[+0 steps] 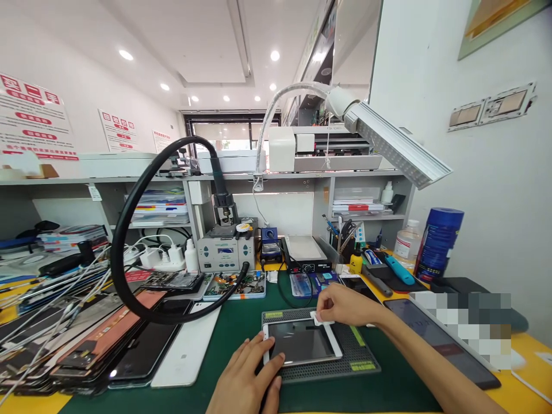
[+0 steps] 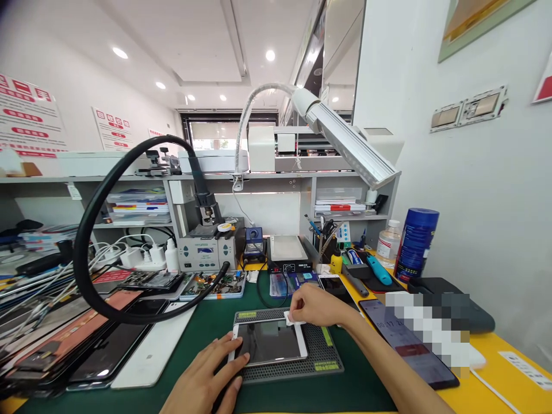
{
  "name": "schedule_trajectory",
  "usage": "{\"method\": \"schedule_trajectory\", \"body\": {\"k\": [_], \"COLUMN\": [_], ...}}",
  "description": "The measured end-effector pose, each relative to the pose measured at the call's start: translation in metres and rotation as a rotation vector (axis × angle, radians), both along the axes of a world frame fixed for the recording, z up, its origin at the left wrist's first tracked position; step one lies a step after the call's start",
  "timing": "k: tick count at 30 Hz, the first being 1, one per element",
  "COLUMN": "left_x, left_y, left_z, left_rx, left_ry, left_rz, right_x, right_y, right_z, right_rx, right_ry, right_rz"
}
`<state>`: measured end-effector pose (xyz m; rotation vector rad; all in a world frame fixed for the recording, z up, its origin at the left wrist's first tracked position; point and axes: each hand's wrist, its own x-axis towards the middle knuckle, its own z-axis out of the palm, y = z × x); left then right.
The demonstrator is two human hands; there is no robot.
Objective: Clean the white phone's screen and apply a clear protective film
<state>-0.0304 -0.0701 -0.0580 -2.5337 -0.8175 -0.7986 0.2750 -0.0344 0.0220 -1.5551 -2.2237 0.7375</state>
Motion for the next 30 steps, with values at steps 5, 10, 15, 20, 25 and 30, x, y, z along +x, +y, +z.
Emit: {"method": "schedule_trajectory", "body": {"k": [5,10,15,20,25,30], "left_x": [0.000,0.002,0.002,0.002,0.004,0.005], "left_y": [0.000,0.000,-0.002,-0.003,-0.003,-0.003], "left_z": [0.003,0.002,0.001,-0.001,0.001,0.000], "left_rx": [0.011,0.009,-0.003,-0.019,0.016,0.045], "left_ry": [0.019,0.003,0.004,-0.076,-0.139,-0.148], "left_rz": [-0.002,-0.015,-0.007,-0.014,-0.031,-0.024], "right_x": [-0.010,-0.026,-0.044,-0.065,-0.090,-0.112], "right_y": [0.005,0.011,0.019,0.025,0.029,0.032], "right_z": [0.001,-0.001,-0.005,-0.007,-0.008,-0.008], "right_rx": [0.001,-0.001,0.013,0.031,0.051,0.057], "right_ry": [-0.049,-0.133,-0.200,-0.239,-0.261,-0.267], "right_rz": [0.055,0.095,0.148,0.191,0.220,0.236]}}
